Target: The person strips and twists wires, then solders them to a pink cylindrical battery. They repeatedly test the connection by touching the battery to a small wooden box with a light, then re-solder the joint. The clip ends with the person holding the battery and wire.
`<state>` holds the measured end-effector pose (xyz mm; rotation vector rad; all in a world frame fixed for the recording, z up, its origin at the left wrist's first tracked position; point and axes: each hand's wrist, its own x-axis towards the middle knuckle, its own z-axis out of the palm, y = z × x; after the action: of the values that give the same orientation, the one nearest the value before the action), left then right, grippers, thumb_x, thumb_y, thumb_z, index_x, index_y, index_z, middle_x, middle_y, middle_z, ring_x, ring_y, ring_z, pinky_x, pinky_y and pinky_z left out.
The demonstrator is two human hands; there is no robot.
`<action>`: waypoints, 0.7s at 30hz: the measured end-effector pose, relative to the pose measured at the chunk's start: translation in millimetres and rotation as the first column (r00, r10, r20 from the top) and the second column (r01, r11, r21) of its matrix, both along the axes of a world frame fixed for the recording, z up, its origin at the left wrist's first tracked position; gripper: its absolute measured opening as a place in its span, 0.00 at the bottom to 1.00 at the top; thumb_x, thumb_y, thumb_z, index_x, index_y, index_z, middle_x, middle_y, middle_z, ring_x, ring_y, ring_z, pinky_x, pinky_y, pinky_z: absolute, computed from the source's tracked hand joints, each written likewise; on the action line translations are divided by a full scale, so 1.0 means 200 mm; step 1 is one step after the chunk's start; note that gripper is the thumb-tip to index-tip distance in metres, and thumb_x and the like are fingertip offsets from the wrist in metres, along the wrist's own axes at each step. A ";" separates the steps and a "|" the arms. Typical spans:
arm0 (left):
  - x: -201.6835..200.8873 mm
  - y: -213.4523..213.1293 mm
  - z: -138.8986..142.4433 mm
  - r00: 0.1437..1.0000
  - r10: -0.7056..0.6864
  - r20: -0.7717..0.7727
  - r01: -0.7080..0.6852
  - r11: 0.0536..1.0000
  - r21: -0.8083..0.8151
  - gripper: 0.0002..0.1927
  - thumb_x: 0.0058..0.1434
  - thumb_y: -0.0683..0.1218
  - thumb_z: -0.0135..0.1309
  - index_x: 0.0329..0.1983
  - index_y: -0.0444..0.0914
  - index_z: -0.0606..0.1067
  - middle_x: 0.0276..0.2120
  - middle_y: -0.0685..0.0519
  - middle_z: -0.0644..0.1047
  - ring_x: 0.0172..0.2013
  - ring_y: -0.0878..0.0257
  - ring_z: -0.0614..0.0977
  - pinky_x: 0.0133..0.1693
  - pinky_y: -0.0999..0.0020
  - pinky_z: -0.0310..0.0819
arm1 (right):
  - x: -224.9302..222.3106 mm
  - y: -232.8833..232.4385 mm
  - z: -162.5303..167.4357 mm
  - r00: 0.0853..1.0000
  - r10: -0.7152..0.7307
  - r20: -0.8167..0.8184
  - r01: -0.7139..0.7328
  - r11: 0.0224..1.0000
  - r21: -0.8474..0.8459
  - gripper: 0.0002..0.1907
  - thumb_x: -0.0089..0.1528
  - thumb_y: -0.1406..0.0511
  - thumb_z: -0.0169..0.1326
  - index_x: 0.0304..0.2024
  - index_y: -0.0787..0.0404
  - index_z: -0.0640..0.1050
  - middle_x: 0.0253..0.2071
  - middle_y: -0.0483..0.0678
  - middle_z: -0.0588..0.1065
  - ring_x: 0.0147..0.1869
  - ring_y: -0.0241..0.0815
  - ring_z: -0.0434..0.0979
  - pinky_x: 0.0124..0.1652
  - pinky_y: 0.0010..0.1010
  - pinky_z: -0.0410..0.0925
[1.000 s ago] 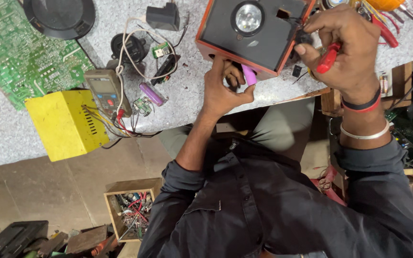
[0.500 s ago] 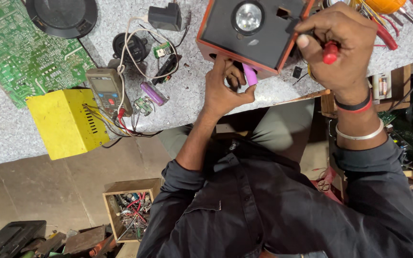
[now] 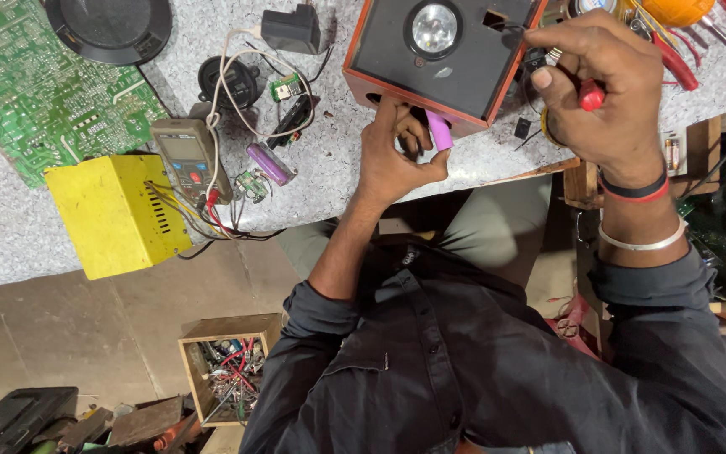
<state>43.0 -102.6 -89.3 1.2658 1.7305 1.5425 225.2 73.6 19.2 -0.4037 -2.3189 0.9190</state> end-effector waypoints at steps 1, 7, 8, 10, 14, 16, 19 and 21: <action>0.00 0.00 0.00 1.000 -0.003 -0.008 0.003 1.000 0.005 0.46 0.46 0.42 0.71 0.67 0.35 0.60 0.33 0.52 0.79 0.32 0.67 0.85 0.33 0.75 0.80 | 0.00 0.00 0.00 1.000 -0.001 -0.006 0.001 1.000 0.028 0.11 0.72 0.72 0.63 0.57 0.70 0.80 0.42 0.50 0.72 0.32 0.31 0.63 0.34 0.24 0.59; 0.00 -0.01 0.01 1.000 0.003 0.013 -0.003 1.000 -0.014 0.47 0.49 0.41 0.72 0.69 0.36 0.60 0.29 0.54 0.78 0.29 0.67 0.83 0.32 0.74 0.78 | 0.00 0.00 0.00 1.000 -0.018 0.009 0.017 0.999 0.043 0.12 0.71 0.73 0.62 0.57 0.67 0.80 0.37 0.48 0.71 0.33 0.33 0.63 0.34 0.24 0.58; 0.00 -0.01 0.01 1.000 0.006 0.007 -0.006 1.000 -0.014 0.48 0.48 0.42 0.72 0.70 0.35 0.59 0.28 0.54 0.78 0.29 0.68 0.83 0.32 0.75 0.78 | 0.00 0.00 0.00 0.999 -0.034 0.018 0.034 0.999 -0.007 0.13 0.70 0.72 0.62 0.57 0.66 0.80 0.35 0.47 0.69 0.32 0.33 0.61 0.33 0.24 0.57; 0.00 -0.01 0.01 1.000 0.007 0.000 -0.007 1.000 -0.011 0.50 0.47 0.42 0.71 0.70 0.35 0.57 0.27 0.55 0.77 0.28 0.68 0.83 0.31 0.75 0.77 | -0.01 -0.01 0.02 0.999 -0.036 0.018 0.037 0.998 -0.054 0.17 0.68 0.70 0.63 0.59 0.65 0.80 0.33 0.46 0.68 0.30 0.33 0.60 0.32 0.24 0.56; 0.00 -0.01 0.00 1.000 0.011 -0.004 -0.011 1.000 0.029 0.50 0.48 0.41 0.71 0.72 0.35 0.57 0.29 0.53 0.77 0.29 0.67 0.84 0.32 0.75 0.78 | -0.02 -0.02 0.04 0.999 -0.040 -0.014 0.037 0.982 -0.186 0.24 0.65 0.67 0.65 0.62 0.63 0.75 0.42 0.46 0.74 0.28 0.28 0.59 0.29 0.20 0.53; 0.00 -0.01 0.00 1.000 0.013 -0.016 -0.013 1.000 0.026 0.51 0.48 0.42 0.71 0.72 0.35 0.56 0.28 0.53 0.77 0.29 0.67 0.84 0.32 0.75 0.78 | -0.02 -0.01 0.04 0.999 -0.048 -0.019 0.043 0.974 -0.221 0.26 0.65 0.67 0.66 0.63 0.64 0.73 0.47 0.48 0.77 0.27 0.27 0.59 0.28 0.17 0.53; 0.00 -0.01 0.00 1.000 0.001 -0.006 -0.001 1.000 0.009 0.51 0.47 0.42 0.71 0.72 0.35 0.57 0.28 0.54 0.78 0.29 0.67 0.84 0.32 0.75 0.79 | -0.01 0.01 0.01 0.998 -0.046 -0.041 0.037 0.981 -0.189 0.25 0.67 0.67 0.66 0.63 0.66 0.72 0.48 0.50 0.77 0.28 0.26 0.60 0.28 0.16 0.53; 0.00 -0.01 -0.01 1.000 0.002 -0.007 -0.002 1.000 0.012 0.52 0.47 0.42 0.71 0.72 0.35 0.56 0.28 0.54 0.78 0.29 0.67 0.84 0.32 0.75 0.78 | 0.00 0.02 -0.02 0.995 -0.086 -0.055 0.069 0.962 -0.263 0.22 0.67 0.67 0.66 0.60 0.66 0.73 0.47 0.49 0.76 0.27 0.26 0.60 0.29 0.17 0.53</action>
<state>43.0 -104.8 -90.6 1.2770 1.7296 1.5538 224.7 76.8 15.7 -0.5601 -2.1120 1.1853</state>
